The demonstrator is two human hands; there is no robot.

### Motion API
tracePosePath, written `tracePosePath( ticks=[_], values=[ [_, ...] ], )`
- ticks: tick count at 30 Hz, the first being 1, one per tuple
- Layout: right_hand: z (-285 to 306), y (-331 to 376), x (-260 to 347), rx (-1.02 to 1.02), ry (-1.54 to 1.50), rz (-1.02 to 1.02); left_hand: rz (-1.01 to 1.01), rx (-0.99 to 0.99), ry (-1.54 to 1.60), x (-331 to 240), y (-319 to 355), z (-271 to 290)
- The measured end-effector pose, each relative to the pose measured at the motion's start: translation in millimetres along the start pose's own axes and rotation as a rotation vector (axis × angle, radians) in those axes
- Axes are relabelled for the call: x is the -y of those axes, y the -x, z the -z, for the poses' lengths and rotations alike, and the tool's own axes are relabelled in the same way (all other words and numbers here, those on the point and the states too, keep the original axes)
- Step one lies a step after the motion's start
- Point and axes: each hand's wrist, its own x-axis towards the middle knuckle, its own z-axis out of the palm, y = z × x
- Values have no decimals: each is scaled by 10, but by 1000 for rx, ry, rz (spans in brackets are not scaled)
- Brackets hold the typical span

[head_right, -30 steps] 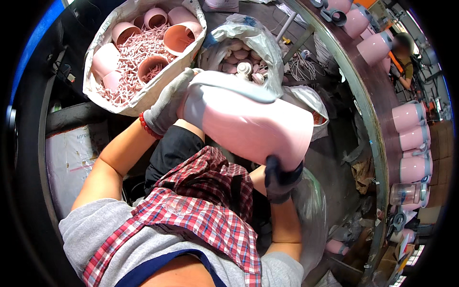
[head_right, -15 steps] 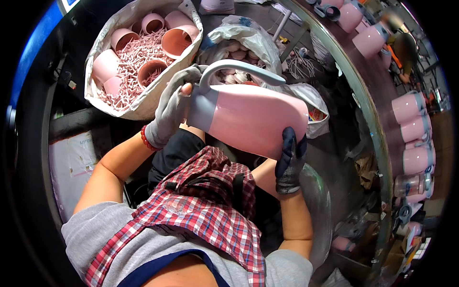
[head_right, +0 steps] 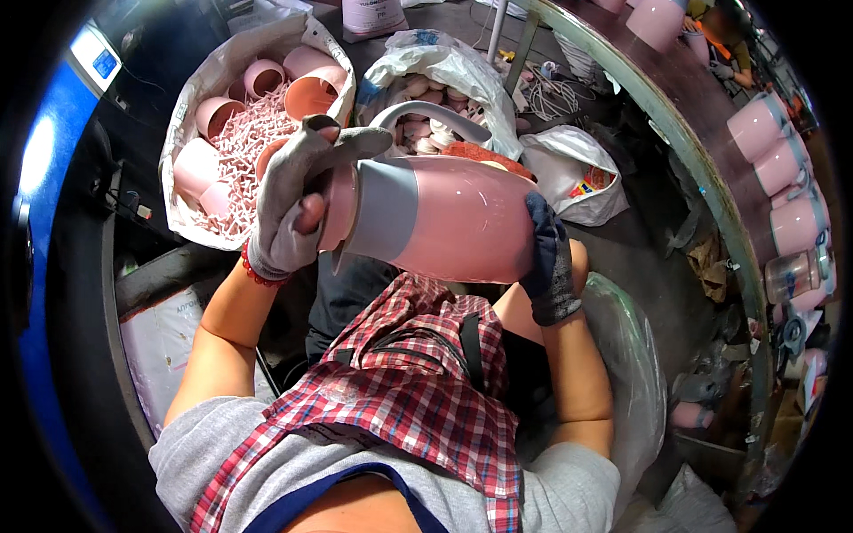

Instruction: The person assembles thermal flasks by taking pink bodies and fitting blue plastic lids and handles into them by hand.

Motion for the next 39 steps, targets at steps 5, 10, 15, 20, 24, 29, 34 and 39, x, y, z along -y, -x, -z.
tracePosePath(
  ticks=[5,10,15,20,24,29,34,39],
  values=[
    [72,173,-86,-192,1401,876,82,-116,86,137,118,20],
    [-124,392,142,-342,1610,1120,250,-340,468,226,142,-173],
    [-264,564,-17,-460,658,739,712,-446,814,315,280,-166],
    [-415,498,269,-364,583,636,545,-543,673,379,303,-306],
    [-101,226,128,-292,1181,874,190,-438,106,193,173,-280],
    [114,124,104,-6,1283,910,151,-306,155,163,147,-195],
    [-108,27,237,-215,733,459,431,-416,91,181,242,-276],
    [-248,53,600,-153,862,478,164,-74,7,185,274,-42]
  ],
)
